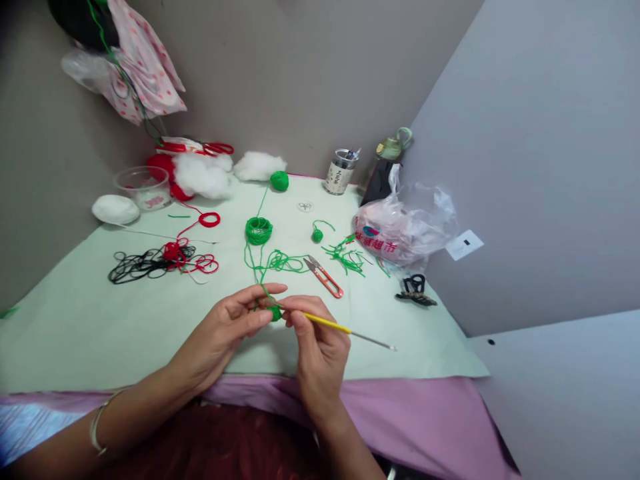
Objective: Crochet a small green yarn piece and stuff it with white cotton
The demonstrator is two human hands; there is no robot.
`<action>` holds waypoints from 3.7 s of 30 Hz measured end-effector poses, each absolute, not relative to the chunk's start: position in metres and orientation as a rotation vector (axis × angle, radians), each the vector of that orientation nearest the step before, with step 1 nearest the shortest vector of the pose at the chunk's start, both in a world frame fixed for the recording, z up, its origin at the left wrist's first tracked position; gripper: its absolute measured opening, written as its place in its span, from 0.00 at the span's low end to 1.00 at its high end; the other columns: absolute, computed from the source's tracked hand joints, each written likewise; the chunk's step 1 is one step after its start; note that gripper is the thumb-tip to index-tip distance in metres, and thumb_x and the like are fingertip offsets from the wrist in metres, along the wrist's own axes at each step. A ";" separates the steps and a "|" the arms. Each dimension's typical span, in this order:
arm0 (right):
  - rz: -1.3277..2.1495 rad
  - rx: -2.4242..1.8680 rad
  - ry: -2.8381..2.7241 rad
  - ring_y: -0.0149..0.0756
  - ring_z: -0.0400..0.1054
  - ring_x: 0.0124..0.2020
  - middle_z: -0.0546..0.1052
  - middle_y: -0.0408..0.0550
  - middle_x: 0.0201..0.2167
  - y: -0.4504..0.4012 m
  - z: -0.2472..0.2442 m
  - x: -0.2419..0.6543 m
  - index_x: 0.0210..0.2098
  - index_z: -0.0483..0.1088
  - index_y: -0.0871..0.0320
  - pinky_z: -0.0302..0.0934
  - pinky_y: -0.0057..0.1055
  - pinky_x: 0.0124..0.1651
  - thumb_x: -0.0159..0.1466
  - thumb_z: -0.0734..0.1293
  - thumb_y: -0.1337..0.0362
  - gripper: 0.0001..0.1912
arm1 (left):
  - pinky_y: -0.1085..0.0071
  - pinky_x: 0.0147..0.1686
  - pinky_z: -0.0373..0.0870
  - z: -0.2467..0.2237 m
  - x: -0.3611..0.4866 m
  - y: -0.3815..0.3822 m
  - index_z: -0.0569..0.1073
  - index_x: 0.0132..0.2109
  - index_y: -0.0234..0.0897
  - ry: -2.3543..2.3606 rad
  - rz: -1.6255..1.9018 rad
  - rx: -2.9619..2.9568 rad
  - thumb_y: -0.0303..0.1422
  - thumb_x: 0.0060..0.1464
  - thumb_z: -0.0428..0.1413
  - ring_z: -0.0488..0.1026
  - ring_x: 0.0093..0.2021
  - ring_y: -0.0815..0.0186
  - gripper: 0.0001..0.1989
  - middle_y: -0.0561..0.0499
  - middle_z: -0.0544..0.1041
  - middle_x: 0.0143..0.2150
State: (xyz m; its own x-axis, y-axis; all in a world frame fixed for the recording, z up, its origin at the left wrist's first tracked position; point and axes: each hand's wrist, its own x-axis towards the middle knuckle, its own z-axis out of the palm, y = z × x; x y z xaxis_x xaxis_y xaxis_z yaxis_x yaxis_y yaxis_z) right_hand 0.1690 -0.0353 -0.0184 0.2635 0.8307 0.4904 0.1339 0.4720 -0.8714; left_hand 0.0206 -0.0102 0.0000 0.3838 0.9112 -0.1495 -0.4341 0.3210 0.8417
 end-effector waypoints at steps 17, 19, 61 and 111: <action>-0.097 -1.031 -1.775 0.38 0.78 0.43 0.81 0.51 0.42 -0.042 -0.032 0.166 0.54 0.75 0.54 0.74 0.34 0.42 0.71 0.65 0.74 0.16 | 0.74 0.37 0.64 -0.004 0.015 -0.010 0.83 0.52 0.43 1.001 1.124 1.150 0.28 0.53 0.67 0.63 0.31 0.72 0.19 0.56 0.73 0.35; -0.241 -1.040 -1.780 0.38 0.78 0.44 0.81 0.52 0.44 -0.040 -0.038 0.166 0.56 0.76 0.53 0.74 0.33 0.41 0.69 0.68 0.75 0.19 | 0.75 0.34 0.63 -0.004 0.017 -0.009 0.82 0.56 0.42 0.911 1.044 0.952 0.31 0.51 0.70 0.61 0.28 0.73 0.23 0.56 0.72 0.32; 0.394 -1.012 -1.427 0.34 0.77 0.38 0.83 0.45 0.40 -0.046 -0.022 0.166 0.48 0.77 0.52 0.72 0.33 0.43 0.74 0.62 0.70 0.12 | 0.70 0.41 0.63 -0.004 0.010 -0.006 0.84 0.52 0.44 0.970 1.065 1.222 0.29 0.58 0.64 0.65 0.35 0.66 0.16 0.53 0.72 0.36; 0.613 -1.003 -1.232 0.33 0.73 0.31 0.80 0.45 0.33 -0.034 -0.019 0.169 0.39 0.80 0.54 0.71 0.32 0.36 0.73 0.66 0.65 0.09 | 0.69 0.53 0.69 -0.006 0.014 -0.003 0.86 0.50 0.42 0.626 0.946 0.625 0.30 0.52 0.71 0.70 0.36 0.72 0.17 0.53 0.77 0.37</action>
